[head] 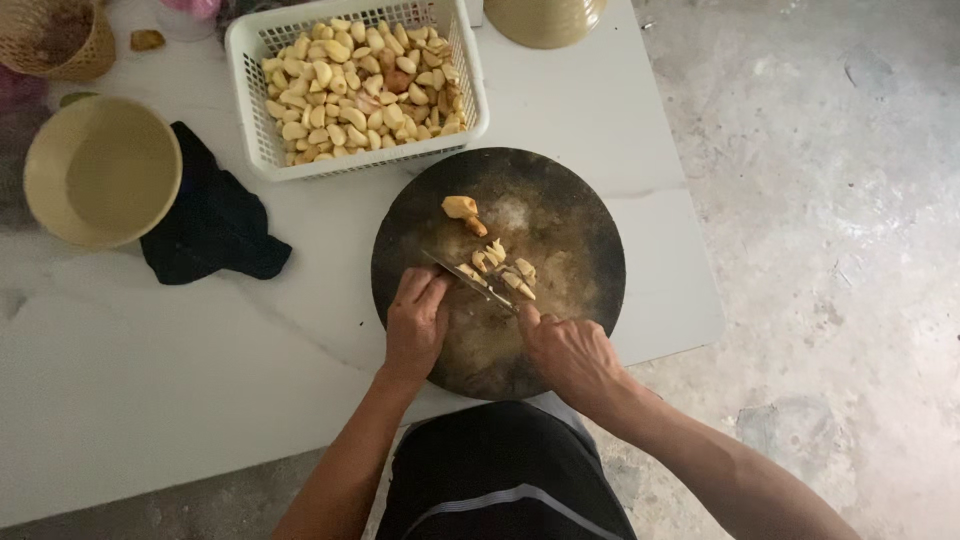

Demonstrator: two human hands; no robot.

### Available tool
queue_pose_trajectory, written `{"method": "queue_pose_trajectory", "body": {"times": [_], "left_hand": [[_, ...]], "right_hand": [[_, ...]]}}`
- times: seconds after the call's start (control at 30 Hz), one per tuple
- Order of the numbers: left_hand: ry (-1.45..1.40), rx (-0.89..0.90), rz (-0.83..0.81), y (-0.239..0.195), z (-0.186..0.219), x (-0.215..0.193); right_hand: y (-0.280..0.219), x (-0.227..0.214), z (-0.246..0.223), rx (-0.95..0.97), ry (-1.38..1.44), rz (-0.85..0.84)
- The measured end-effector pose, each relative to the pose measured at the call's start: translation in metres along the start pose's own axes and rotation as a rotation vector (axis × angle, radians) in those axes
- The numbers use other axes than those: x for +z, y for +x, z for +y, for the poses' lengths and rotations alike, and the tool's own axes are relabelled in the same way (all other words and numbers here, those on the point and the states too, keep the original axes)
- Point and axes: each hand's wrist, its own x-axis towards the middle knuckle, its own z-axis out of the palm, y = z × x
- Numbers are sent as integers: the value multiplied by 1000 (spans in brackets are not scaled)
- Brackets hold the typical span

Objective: The person chops peeled garlic cloves and ginger pieces on a round wooden cutting board using a knife. The chopped pieces are gathered and transferred into a white plastic basket containing other peeled garlic cloves.

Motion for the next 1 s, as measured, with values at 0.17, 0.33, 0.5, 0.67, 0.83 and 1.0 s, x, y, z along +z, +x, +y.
{"method": "queue_pose_trajectory", "body": {"times": [0.17, 0.33, 0.5, 0.67, 0.83, 1.0], "left_hand": [[30, 63, 73, 1, 8, -3], [-52, 13, 110, 11, 10, -9], [-25, -171, 269, 6, -3, -25], [-54, -246, 196, 8, -20, -22], [4, 72, 162, 13, -12, 8], [50, 9, 102, 11, -3, -1]], "right_hand": [[39, 20, -6, 1, -18, 100], [35, 26, 11, -2, 92, 309], [-10, 32, 17, -23, 200, 124], [-20, 36, 24, 29, 433, 9], [-8, 24, 18, 127, 190, -2], [-18, 2, -5, 33, 8, -49]]}}
